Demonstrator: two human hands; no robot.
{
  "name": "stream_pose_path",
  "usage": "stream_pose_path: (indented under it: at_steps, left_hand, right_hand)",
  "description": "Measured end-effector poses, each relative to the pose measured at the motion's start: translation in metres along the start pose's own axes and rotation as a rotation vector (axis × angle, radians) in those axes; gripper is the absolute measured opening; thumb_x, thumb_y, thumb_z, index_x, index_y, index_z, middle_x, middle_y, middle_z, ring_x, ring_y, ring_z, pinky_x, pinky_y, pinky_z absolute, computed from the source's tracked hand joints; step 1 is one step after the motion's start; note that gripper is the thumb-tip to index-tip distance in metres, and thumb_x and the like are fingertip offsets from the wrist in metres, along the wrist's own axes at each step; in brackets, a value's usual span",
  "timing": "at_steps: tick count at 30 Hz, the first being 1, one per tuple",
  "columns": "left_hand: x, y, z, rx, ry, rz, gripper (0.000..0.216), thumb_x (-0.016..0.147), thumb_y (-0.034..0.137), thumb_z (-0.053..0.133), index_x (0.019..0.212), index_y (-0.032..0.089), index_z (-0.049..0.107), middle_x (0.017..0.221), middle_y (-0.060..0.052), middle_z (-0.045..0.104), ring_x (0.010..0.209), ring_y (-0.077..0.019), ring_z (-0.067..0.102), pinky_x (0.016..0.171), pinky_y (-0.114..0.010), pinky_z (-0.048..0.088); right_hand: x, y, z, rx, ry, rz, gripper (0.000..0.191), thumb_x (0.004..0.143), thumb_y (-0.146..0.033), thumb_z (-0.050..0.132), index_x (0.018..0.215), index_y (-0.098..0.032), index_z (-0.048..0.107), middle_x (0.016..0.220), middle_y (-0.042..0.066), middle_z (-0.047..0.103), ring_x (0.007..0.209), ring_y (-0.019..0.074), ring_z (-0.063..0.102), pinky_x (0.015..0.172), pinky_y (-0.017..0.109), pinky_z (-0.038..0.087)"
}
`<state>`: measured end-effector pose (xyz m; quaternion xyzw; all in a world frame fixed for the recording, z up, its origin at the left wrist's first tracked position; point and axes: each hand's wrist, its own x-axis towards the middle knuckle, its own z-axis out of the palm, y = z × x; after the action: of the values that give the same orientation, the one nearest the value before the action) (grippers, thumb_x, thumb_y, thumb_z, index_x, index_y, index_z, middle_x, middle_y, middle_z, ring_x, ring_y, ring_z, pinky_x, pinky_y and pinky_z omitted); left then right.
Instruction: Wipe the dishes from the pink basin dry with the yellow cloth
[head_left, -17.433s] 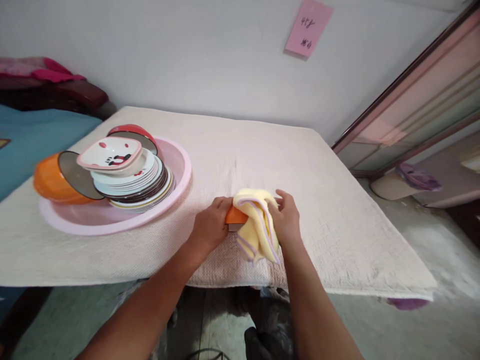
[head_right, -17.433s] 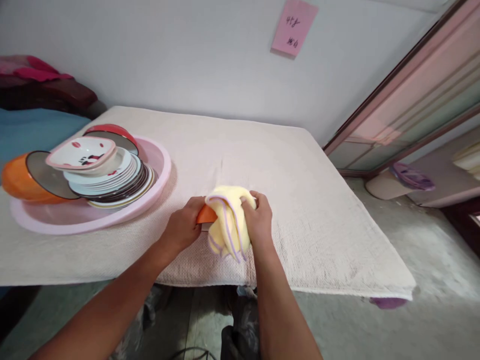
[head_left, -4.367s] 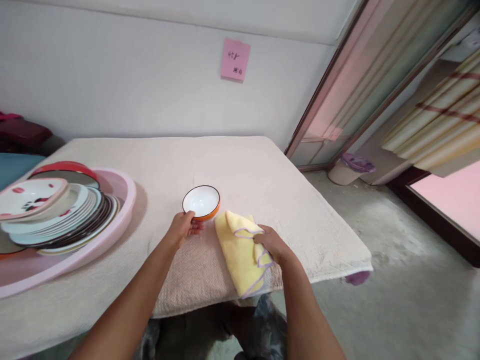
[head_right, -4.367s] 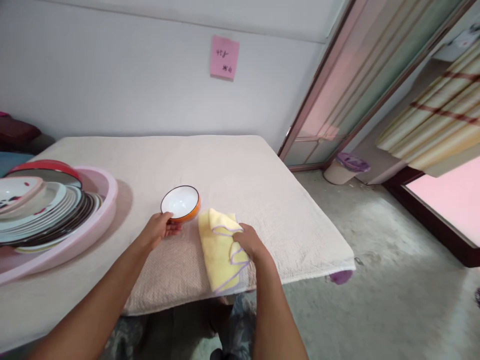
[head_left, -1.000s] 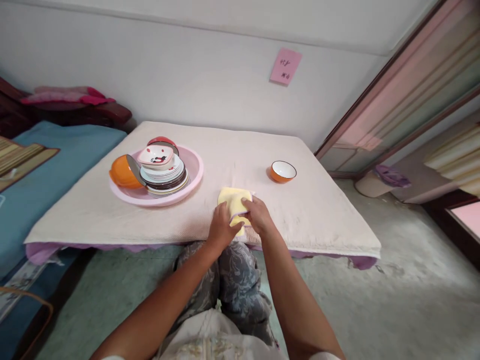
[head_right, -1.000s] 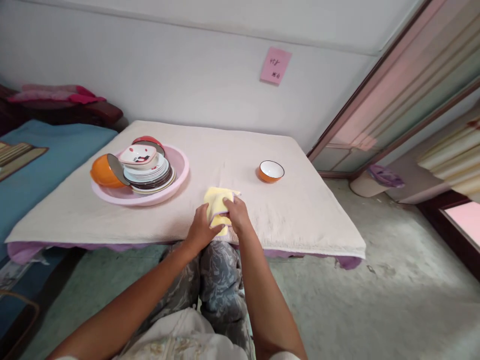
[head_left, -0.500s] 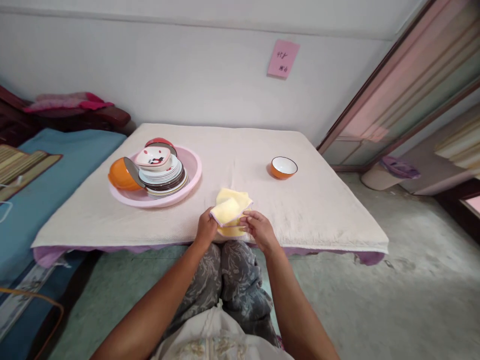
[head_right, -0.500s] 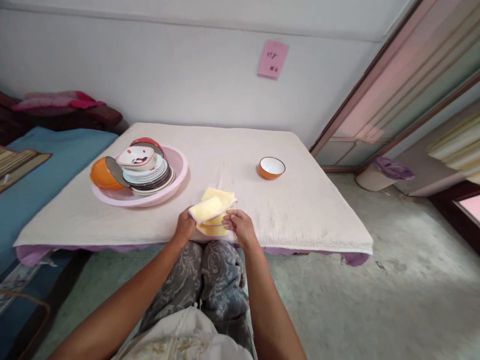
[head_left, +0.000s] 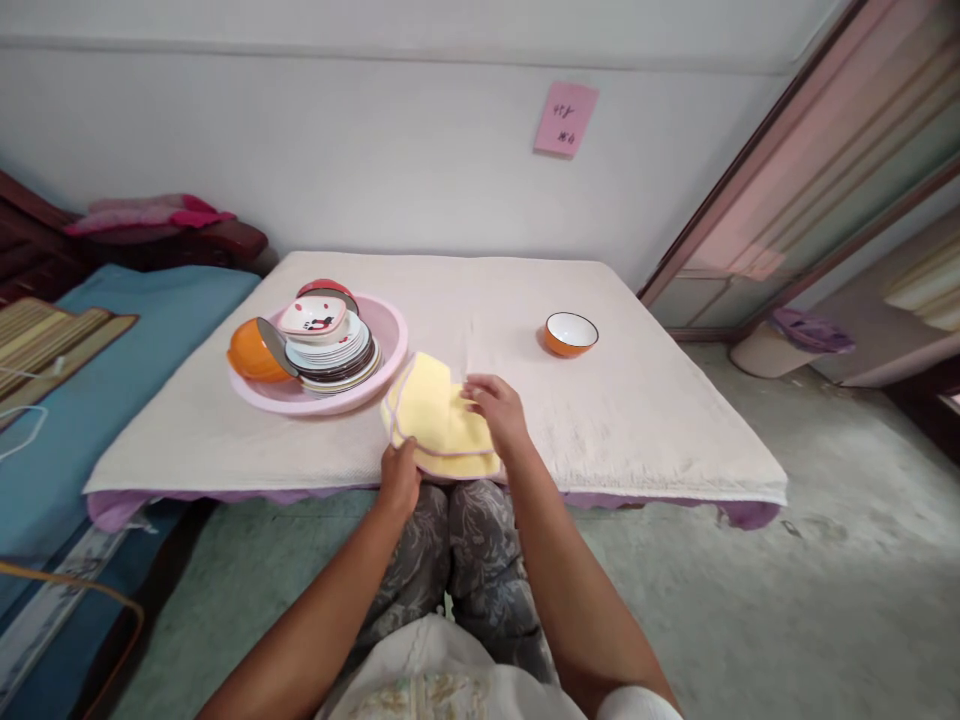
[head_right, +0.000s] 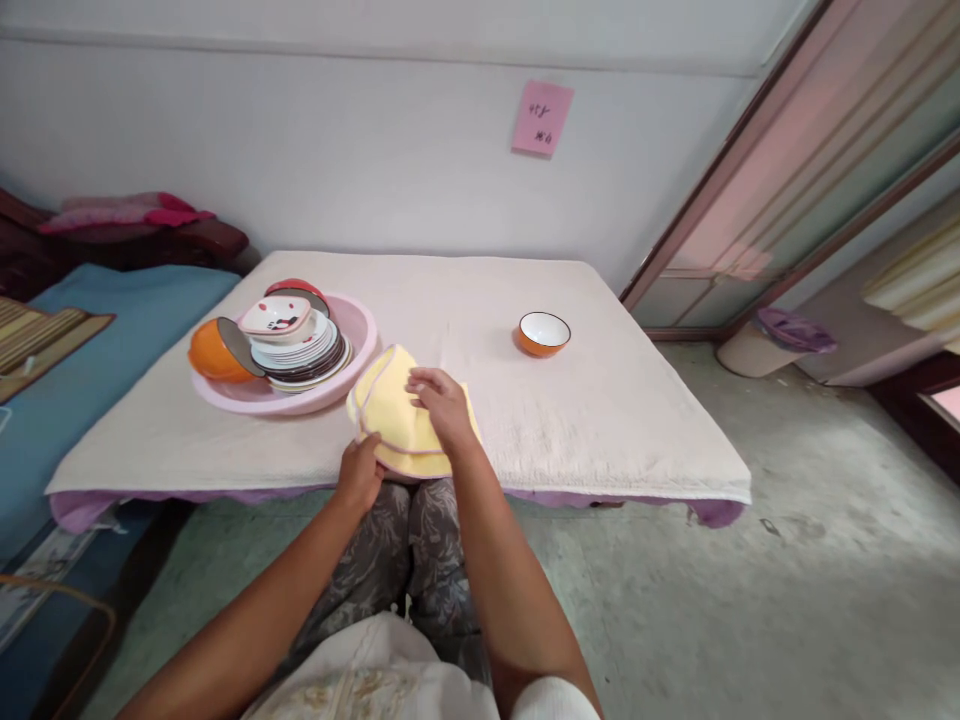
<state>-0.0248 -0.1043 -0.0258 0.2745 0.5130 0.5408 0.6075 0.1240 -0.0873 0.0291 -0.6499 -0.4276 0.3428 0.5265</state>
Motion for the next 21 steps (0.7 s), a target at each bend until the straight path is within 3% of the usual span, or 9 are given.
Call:
stream_pose_path:
  at_steps: [5, 8, 11, 14, 18, 21]
  left_hand:
    - [-0.002, -0.01, -0.02, -0.13, 0.054, -0.159, 0.027, 0.073, 0.01, 0.052, 0.099, 0.017, 0.059, 0.099, -0.007, 0.069, 0.091, -0.0183, 0.066, 0.074, -0.03, 0.055]
    - [0.0, -0.013, -0.021, -0.172, 0.073, -0.187, 0.025, 0.076, 0.011, 0.051, 0.098, 0.02, 0.058, 0.105, -0.004, 0.068, 0.097, -0.0167, 0.065, 0.079, -0.029, 0.055]
    - [0.003, -0.011, -0.022, -0.165, 0.07, -0.187, 0.025, 0.078, 0.012, 0.049, 0.098, 0.023, 0.057, 0.106, -0.001, 0.067, 0.099, -0.0146, 0.064, 0.081, -0.027, 0.054]
    - [0.003, -0.007, -0.03, -0.091, 0.012, -0.228, 0.022, 0.076, 0.011, 0.051, 0.094, 0.021, 0.058, 0.098, -0.003, 0.069, 0.089, -0.0156, 0.067, 0.077, -0.029, 0.055]
    - [-0.002, -0.004, -0.058, 0.102, -0.073, -0.271, 0.012, 0.075, 0.018, 0.058, 0.087, 0.016, 0.058, 0.082, -0.009, 0.068, 0.073, -0.0196, 0.068, 0.069, -0.036, 0.055]
    - [-0.005, 0.004, -0.082, 0.284, -0.049, -0.196, 0.016, 0.075, 0.028, 0.061, 0.084, 0.014, 0.058, 0.081, -0.01, 0.067, 0.072, -0.0208, 0.067, 0.065, -0.036, 0.054]
  right_hand:
    - [-0.018, 0.063, -0.04, -0.248, 0.177, 0.11, 0.032, 0.072, -0.037, 0.052, 0.092, -0.015, 0.063, 0.084, 0.009, 0.064, 0.082, 0.0227, 0.056, 0.07, 0.032, 0.041]
    - [-0.027, 0.084, -0.048, -0.367, 0.185, 0.132, 0.029, 0.067, -0.036, 0.058, 0.086, -0.016, 0.062, 0.079, 0.007, 0.062, 0.077, 0.0213, 0.054, 0.069, 0.031, 0.038]
    - [-0.023, 0.084, -0.044, -0.431, 0.124, 0.12, 0.013, 0.067, -0.03, 0.056, 0.071, -0.019, 0.06, 0.067, 0.002, 0.058, 0.068, 0.018, 0.051, 0.063, 0.027, 0.035]
    - [-0.017, 0.075, -0.04, -0.442, 0.041, 0.107, 0.013, 0.071, -0.028, 0.049, 0.064, -0.019, 0.055, 0.058, -0.001, 0.053, 0.06, 0.0153, 0.048, 0.057, 0.025, 0.033]
    - [-0.024, 0.071, -0.034, -0.447, -0.072, 0.071, 0.016, 0.073, -0.029, 0.047, 0.064, -0.019, 0.054, 0.057, -0.003, 0.05, 0.055, 0.0127, 0.046, 0.054, 0.024, 0.03]
    - [-0.038, 0.07, -0.03, -0.506, -0.091, 0.045, 0.013, 0.068, -0.022, 0.051, 0.056, -0.019, 0.05, 0.054, -0.003, 0.045, 0.056, 0.0129, 0.042, 0.055, 0.025, 0.028]
